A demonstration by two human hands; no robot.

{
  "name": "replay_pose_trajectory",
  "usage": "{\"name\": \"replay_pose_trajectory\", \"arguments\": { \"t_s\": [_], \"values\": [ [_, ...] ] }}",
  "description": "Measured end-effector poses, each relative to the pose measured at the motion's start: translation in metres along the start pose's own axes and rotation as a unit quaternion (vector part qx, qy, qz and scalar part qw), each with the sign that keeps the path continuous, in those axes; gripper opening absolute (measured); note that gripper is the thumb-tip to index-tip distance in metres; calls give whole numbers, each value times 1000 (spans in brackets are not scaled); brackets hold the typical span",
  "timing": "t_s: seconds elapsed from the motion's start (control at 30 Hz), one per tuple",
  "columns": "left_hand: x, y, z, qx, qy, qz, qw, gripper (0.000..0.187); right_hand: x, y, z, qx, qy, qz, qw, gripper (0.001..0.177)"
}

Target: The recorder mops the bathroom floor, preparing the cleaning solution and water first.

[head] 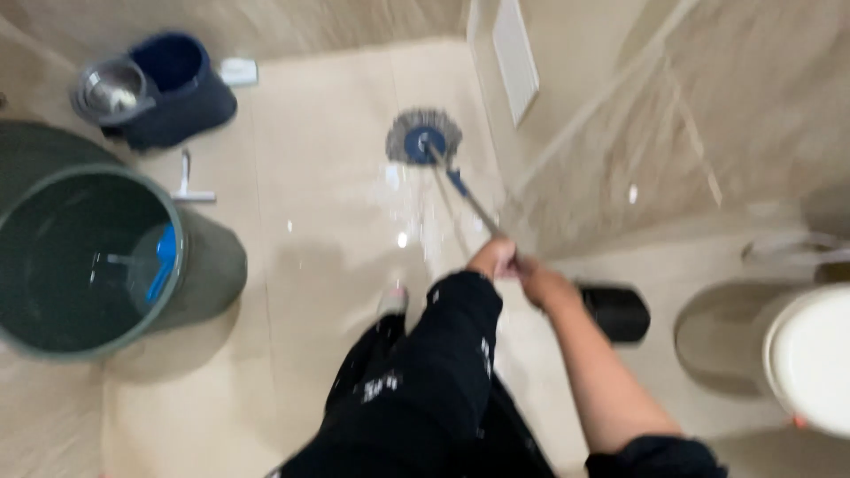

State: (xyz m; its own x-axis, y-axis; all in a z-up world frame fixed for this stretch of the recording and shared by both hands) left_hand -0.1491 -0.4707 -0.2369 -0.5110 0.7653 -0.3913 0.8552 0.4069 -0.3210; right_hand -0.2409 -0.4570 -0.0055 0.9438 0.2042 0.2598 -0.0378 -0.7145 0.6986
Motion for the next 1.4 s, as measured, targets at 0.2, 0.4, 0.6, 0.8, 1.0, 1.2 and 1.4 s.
{"name": "replay_pose_trajectory", "arguments": {
  "t_s": [0.2,0.4,0.6,0.8,1.0,1.2,1.4],
  "values": [
    [25,-32,-56,94,26,-8,995,39,-11,15,-81,29,-74,-22,997,62],
    [17,-7,-44,81,26,-10,996,34,37,30,-100,31,-97,-29,994,57],
    [-26,25,-78,43,3,12,999,22,81,30,-62,22,-115,-34,993,57],
    [-119,56,-117,-73,-84,13,994,16,141,73,-21,11,-130,-7,991,54],
    [-197,97,-76,-89,-95,-18,991,17,175,85,82,-16,-91,23,995,51],
    [-281,142,-38,-110,-114,-17,987,34,233,119,157,-21,-80,46,995,43],
    [-358,177,-14,-159,-108,16,981,49,283,158,212,-11,-110,32,993,47]
  ]
}}
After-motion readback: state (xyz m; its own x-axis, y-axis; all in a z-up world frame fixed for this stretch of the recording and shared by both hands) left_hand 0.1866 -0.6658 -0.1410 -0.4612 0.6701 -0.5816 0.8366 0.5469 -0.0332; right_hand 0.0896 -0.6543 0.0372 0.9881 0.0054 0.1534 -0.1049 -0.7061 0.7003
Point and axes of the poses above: each hand's wrist, its own z-axis towards the middle knuckle, its own y-axis out of the back of the hand, x = y × z, the point moved 7 cm from there along z, towards the middle knuckle, and after that the axes turned 2 degrees about z, right-handed, at the moved point
